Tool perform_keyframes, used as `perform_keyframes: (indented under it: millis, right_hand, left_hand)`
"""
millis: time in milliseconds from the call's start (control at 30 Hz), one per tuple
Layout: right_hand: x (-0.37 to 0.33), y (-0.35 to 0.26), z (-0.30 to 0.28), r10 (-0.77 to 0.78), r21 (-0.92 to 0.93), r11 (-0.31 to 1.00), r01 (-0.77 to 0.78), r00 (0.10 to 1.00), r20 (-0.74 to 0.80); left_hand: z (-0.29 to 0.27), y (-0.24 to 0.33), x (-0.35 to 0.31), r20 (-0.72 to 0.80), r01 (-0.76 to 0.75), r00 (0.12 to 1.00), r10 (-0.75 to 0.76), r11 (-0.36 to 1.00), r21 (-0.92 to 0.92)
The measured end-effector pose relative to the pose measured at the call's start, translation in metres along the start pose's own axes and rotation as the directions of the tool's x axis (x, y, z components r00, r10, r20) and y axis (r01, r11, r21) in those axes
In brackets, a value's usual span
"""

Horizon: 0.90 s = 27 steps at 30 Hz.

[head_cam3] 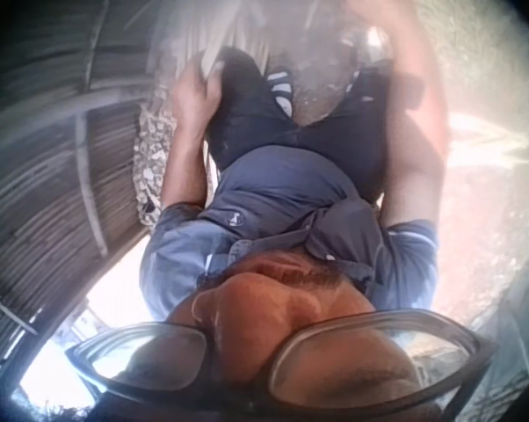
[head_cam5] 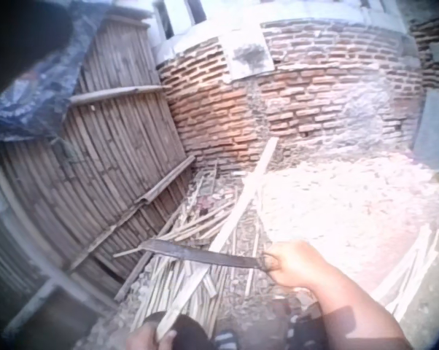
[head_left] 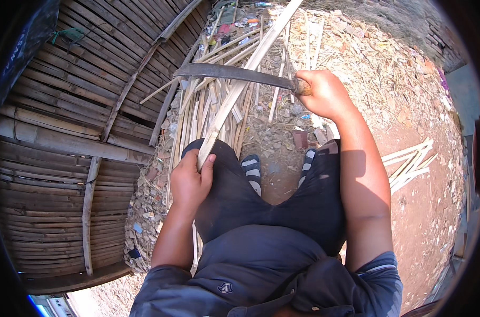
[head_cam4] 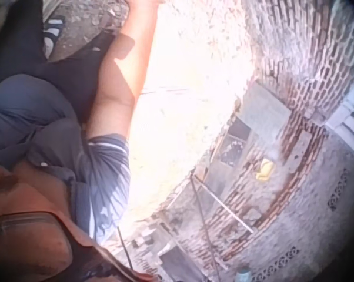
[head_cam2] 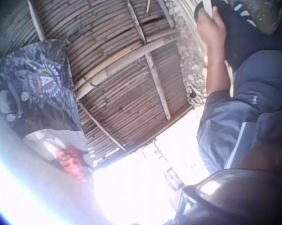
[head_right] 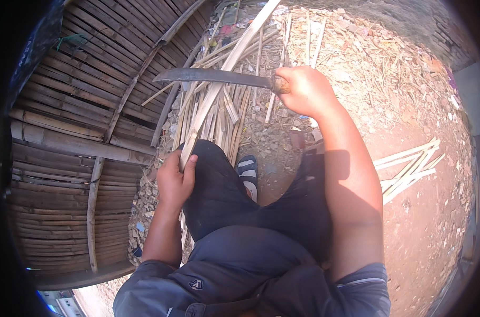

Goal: The person shaves thin layers off a piece of bamboo using a large blade, handling one strip at a time while sitting on the ground.

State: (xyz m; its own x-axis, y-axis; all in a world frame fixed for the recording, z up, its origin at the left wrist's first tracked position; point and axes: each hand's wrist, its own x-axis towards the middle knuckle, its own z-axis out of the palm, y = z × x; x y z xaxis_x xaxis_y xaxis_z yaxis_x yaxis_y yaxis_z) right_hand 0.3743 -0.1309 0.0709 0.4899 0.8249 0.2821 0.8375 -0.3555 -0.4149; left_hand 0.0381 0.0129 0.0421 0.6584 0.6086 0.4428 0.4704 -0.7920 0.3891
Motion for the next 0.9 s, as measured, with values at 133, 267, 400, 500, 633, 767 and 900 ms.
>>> perform_keyframes:
  millis: [133, 267, 400, 500, 633, 767, 900]
  right_hand:
    - [-0.003, 0.000, 0.007, -0.110, -0.001, 0.994, 0.110, 0.992, -0.066]
    - [-0.006, -0.026, 0.019, -0.252, -0.034, 0.966, 0.254, 0.966, 0.053]
    - [0.000, -0.014, 0.012, -0.151, -0.035, 0.988, 0.152, 0.988, 0.029]
    - [0.003, 0.001, 0.004, 0.019, -0.059, 0.998, -0.020, 1.000, -0.021]
    - [-0.004, -0.011, 0.014, -0.024, -0.036, 0.999, 0.024, 0.999, -0.022]
    - [-0.002, -0.029, 0.024, -0.307, -0.082, 0.948, 0.306, 0.952, 0.008]
    - [0.005, -0.010, 0.019, -0.122, 0.011, 0.992, 0.124, 0.987, -0.103]
  left_hand:
    - [-0.008, -0.011, -0.012, 0.041, 0.071, 0.997, -0.072, 0.997, 0.025]
    - [-0.011, -0.018, -0.018, 0.021, 0.030, 0.999, -0.032, 0.996, 0.086]
    - [-0.011, -0.034, -0.026, -0.037, 0.035, 0.999, -0.032, 0.995, 0.098]
    - [-0.018, -0.041, -0.028, -0.046, 0.040, 0.998, -0.033, 0.988, 0.148]
    - [-0.018, -0.042, -0.029, -0.052, 0.046, 0.998, -0.040, 0.990, 0.131]
    - [-0.018, -0.039, -0.031, -0.043, 0.067, 0.997, -0.063, 0.994, 0.088]
    - [-0.024, -0.045, -0.032, 0.021, 0.086, 0.996, -0.085, 0.991, -0.103]
